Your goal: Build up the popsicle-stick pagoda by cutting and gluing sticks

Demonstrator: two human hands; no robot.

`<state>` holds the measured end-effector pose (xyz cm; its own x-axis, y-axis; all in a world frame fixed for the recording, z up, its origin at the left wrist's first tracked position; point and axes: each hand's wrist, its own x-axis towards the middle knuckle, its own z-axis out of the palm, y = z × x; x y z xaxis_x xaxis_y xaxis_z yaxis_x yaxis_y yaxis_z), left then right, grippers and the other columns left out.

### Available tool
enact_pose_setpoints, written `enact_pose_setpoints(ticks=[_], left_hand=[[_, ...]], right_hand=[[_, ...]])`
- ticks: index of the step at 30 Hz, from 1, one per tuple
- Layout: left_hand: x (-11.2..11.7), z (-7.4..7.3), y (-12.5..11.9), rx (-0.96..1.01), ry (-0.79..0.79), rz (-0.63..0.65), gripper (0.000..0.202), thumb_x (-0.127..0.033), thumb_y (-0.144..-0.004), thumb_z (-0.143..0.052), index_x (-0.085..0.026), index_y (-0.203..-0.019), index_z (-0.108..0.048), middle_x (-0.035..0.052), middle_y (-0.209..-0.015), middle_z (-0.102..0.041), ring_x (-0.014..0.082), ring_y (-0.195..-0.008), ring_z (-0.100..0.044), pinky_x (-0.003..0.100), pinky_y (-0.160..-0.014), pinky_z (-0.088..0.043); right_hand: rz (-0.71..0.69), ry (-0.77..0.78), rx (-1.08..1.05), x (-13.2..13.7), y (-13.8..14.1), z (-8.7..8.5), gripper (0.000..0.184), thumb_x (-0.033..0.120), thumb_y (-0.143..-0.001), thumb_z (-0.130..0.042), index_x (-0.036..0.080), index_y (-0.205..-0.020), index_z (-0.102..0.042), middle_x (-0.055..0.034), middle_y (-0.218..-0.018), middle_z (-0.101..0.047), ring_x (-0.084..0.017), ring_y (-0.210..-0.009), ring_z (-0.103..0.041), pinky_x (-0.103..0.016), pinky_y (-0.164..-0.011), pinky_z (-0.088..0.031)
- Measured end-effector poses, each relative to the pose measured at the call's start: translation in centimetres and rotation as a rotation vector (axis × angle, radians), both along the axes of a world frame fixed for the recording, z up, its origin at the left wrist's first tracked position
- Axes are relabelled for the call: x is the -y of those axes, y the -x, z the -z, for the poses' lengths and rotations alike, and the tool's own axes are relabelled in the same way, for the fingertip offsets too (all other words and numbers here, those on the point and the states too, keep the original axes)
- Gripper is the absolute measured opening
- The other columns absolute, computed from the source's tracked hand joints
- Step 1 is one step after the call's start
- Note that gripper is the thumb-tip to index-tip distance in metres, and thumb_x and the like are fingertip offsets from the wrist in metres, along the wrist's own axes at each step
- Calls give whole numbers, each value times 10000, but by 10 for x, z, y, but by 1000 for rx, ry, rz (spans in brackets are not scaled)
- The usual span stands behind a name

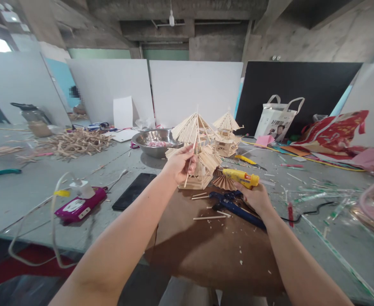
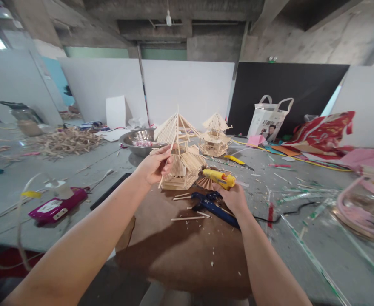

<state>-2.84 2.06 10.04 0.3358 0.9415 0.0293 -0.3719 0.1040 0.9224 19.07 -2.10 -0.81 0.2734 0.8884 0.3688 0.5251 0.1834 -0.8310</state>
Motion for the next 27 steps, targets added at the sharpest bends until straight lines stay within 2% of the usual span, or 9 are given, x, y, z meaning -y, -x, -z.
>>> enact_pose_setpoints(ticks=[10, 22, 27], left_hand=[[1, 1, 0, 23, -3, -31, 218, -116, -772, -421, -158, -955, -532, -56, -447, -417, 27, -270, -327, 127, -269, -187], [1, 1, -2, 17, 22, -61, 224, -106, -761, -440, -168, -954, -535, -56, -435, -421, 19, -267, -318, 127, -277, -160], [2, 0, -2, 16, 32, -71, 270, -119, -752, -461, -180, -1009, -518, -60, -445, -422, 19, -266, -318, 126, -274, -159]], right_hand=[[21, 17, 27, 0, -1, 1, 262, 401, -628, -573, 147, -660, -632, 19, -350, -474, -147, -416, -500, -229, -411, -369], [0, 0, -17, 0, 0, 0, 267, 397, -622, -578, 146, -691, -637, -5, -425, -536, -159, -469, -529, -236, -432, -388], [-5, -9, -28, -2, -1, 2, 273, 401, -617, -580, 147, -699, -635, -5, -439, -544, -156, -469, -529, -232, -428, -386]])
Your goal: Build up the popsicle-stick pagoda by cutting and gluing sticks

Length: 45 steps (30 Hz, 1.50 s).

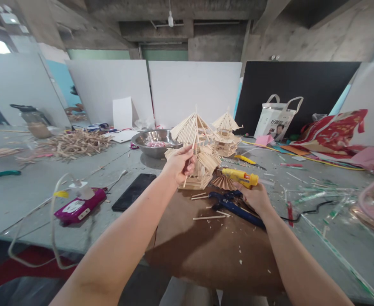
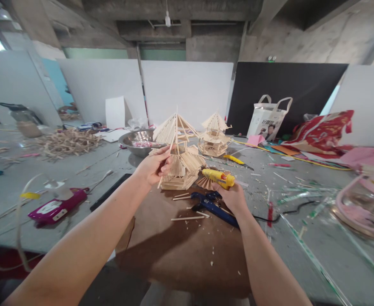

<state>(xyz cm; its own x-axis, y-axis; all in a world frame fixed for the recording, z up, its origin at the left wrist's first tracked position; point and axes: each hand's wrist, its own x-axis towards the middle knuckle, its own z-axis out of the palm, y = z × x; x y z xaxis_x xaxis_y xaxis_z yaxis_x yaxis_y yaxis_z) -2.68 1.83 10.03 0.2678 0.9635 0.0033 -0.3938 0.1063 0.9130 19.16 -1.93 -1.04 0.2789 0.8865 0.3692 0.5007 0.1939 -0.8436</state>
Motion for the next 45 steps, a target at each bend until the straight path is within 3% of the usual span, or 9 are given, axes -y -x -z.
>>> enact_pose_setpoints(ticks=[10, 37, 45], left_hand=[[1, -1, 0, -16, -2, -13, 279, -95, -767, -419, -166, -1025, -498, -61, -439, -420, 17, -265, -317, 123, -272, -157], [0, -1, 2, 23, 5, 57, 276, -92, -785, -377, -166, -1024, -494, -61, -450, -403, 17, -262, -297, 123, -262, -152], [7, 11, 9, 97, -100, 58, 295, -151, -759, -446, -177, -1047, -504, -61, -472, -421, 16, -264, -304, 124, -260, -165]], right_hand=[[17, 40, 17, 0, 0, -1, 309, 409, -629, -574, 138, -761, -640, 2, -426, -531, -153, -454, -517, -236, -428, -381], [17, 22, 17, 2, 1, -3, 279, 401, -621, -579, 145, -716, -640, -12, -459, -560, -177, -525, -554, -244, -468, -400], [29, 29, 32, 0, 1, -2, 279, 401, -621, -579, 142, -704, -641, -8, -431, -540, -170, -506, -547, -236, -456, -394]])
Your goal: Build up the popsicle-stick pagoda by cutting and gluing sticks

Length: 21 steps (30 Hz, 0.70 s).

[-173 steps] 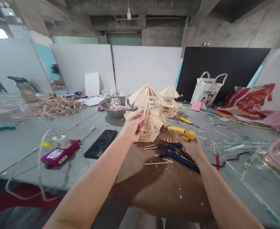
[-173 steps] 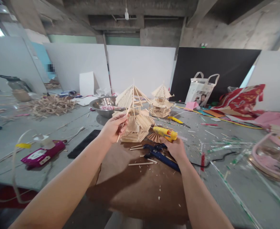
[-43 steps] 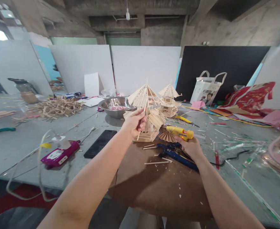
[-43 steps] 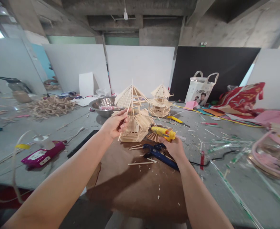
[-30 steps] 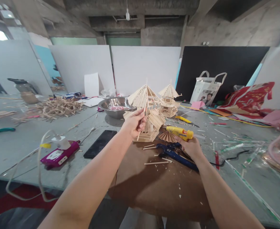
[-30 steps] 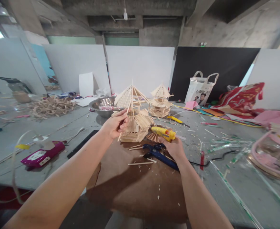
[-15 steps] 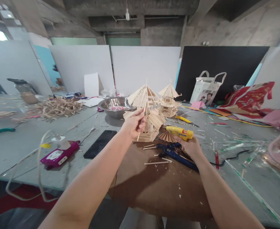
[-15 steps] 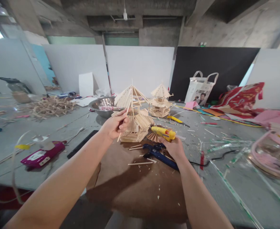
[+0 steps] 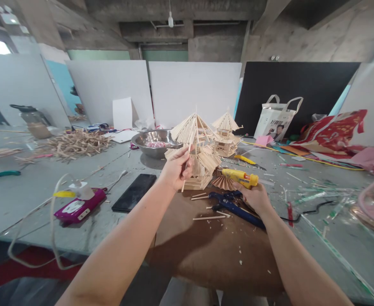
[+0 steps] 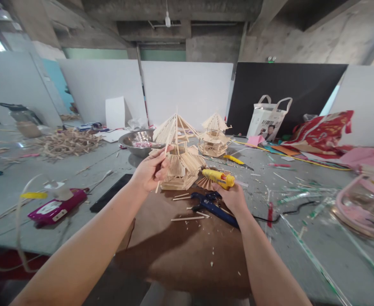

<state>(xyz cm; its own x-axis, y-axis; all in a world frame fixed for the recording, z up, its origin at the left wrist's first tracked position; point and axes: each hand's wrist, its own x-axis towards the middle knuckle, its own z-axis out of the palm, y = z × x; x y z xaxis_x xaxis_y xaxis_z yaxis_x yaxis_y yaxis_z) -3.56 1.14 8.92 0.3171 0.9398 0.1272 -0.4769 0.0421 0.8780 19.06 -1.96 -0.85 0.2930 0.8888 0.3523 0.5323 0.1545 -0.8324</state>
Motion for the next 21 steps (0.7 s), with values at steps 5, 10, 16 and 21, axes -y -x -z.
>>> enact_pose_setpoints(ticks=[5, 10, 16, 21], left_hand=[[5, 7, -1, -64, 40, -68, 267, -172, -751, -470, -165, -1014, -518, -60, -467, -428, 14, -264, -309, 120, -264, -149], [4, 7, -4, -103, 48, -77, 231, -159, -761, -450, -156, -982, -517, -58, -458, -425, 13, -261, -302, 121, -270, -138], [3, 7, -6, -137, 26, -107, 258, -169, -758, -454, -162, -1011, -508, -60, -456, -422, 18, -254, -303, 128, -269, -126], [2, 10, -8, -163, -23, -159, 289, -183, -750, -464, -153, -1036, -497, -65, -447, -422, 17, -245, -296, 133, -268, -118]], right_hand=[[-2, -9, 8, 0, 0, 1, 287, 407, -626, -571, 139, -703, -636, -8, -432, -537, -166, -497, -540, -236, -446, -387], [-7, -9, 7, 0, 1, 2, 295, 405, -629, -567, 135, -731, -631, -2, -428, -525, -159, -481, -527, -233, -435, -378], [9, 38, 33, -1, -1, 3, 329, 437, -635, -552, 131, -730, -625, 8, -410, -500, -157, -468, -518, -237, -441, -374], [5, 47, 30, -1, -1, 3, 349, 446, -640, -547, 127, -757, -624, 6, -407, -495, -160, -467, -519, -238, -438, -374]])
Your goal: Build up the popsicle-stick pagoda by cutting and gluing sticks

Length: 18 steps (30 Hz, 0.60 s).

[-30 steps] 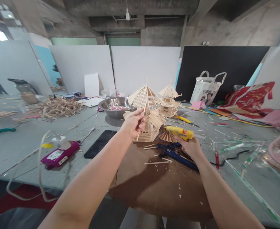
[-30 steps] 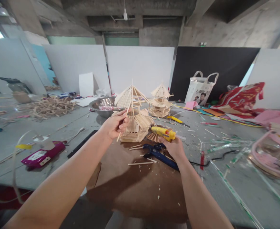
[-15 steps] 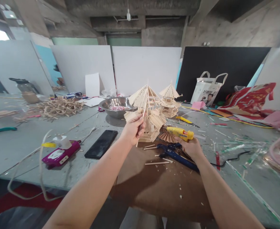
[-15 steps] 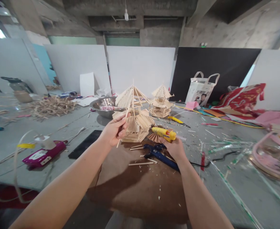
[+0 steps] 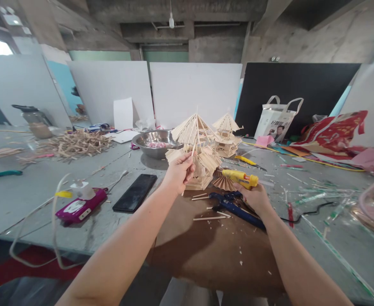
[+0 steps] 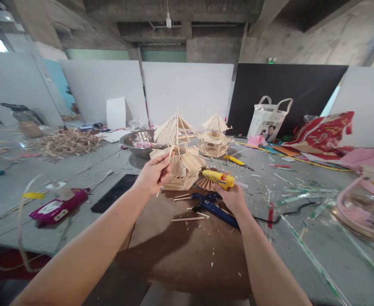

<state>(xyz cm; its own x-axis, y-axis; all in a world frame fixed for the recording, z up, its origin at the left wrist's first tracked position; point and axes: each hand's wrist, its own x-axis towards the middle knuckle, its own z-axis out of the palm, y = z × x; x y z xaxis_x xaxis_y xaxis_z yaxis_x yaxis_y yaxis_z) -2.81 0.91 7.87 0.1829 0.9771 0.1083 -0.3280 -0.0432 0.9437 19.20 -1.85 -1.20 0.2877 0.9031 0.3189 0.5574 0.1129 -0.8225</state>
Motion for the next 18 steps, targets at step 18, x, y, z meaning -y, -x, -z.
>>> enact_pose_setpoints(ticks=[18], left_hand=[[-1, -19, -4, 5, 38, 40, 269, -144, -760, -448, -154, -1025, -496, -65, -440, -409, 24, -252, -299, 138, -272, -138]], right_hand=[[-23, -52, -18, 0, 0, 0, 325, 422, -636, -565, 140, -782, -635, -2, -439, -535, -169, -499, -537, -242, -455, -390]])
